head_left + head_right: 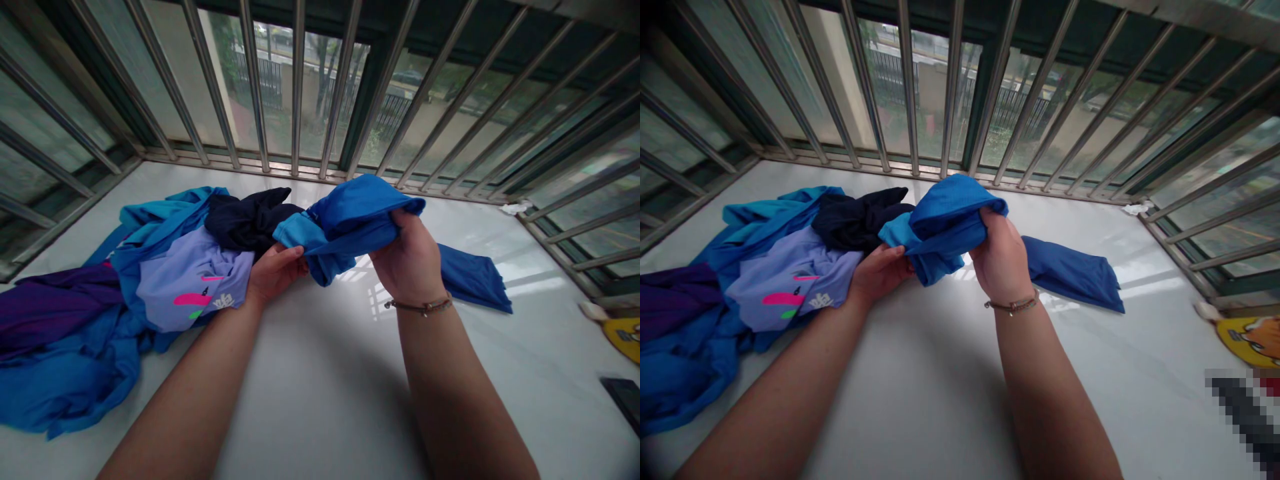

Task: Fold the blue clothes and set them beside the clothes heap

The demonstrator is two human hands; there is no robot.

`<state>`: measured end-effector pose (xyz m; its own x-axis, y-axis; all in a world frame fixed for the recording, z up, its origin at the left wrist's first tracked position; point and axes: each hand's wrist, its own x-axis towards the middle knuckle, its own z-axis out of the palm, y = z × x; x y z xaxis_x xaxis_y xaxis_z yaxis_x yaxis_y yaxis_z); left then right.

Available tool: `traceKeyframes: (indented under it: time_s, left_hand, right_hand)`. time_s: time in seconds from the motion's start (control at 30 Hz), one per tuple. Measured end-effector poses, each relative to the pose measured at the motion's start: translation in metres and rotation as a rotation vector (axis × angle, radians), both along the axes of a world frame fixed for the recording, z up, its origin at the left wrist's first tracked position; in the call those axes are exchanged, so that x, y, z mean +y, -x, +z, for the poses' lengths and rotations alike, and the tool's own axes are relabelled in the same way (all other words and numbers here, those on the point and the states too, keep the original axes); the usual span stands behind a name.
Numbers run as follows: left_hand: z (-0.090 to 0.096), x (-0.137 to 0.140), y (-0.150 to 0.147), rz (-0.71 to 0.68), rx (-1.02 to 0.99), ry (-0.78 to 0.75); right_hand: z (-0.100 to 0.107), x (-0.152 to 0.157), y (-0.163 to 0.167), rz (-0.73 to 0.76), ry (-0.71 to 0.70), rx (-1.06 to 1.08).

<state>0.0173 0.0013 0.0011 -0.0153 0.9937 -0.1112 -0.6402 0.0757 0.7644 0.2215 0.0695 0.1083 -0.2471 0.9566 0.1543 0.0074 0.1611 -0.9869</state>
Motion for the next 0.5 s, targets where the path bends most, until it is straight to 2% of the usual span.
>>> traceKeyframes:
  time_s: [0.07, 0.2, 0.33, 0.4, 0.5]
  left_hand:
    - [0.000, -0.002, 0.001, -0.007, -0.004, -0.016]
    - [0.004, -0.001, 0.009, 0.138, -0.076, -0.094]
    - [0.007, 0.004, 0.014, 0.253, -0.010, -0.017]
    - [0.006, 0.005, 0.011, 0.205, 0.023, 0.001]
    - [0.002, 0.005, 0.003, 0.046, 0.054, -0.029]
  right_hand:
    - [0.007, -0.001, 0.001, -0.019, -0.023, 0.111]
    - [0.015, 0.005, -0.006, -0.049, -0.040, 0.167]
    - [0.013, 0.008, -0.007, 0.002, 0.001, 0.132]
    - [0.007, 0.006, -0.004, 0.051, 0.051, 0.083]
    - [-0.006, 0.003, 0.001, 0.135, 0.133, -0.068]
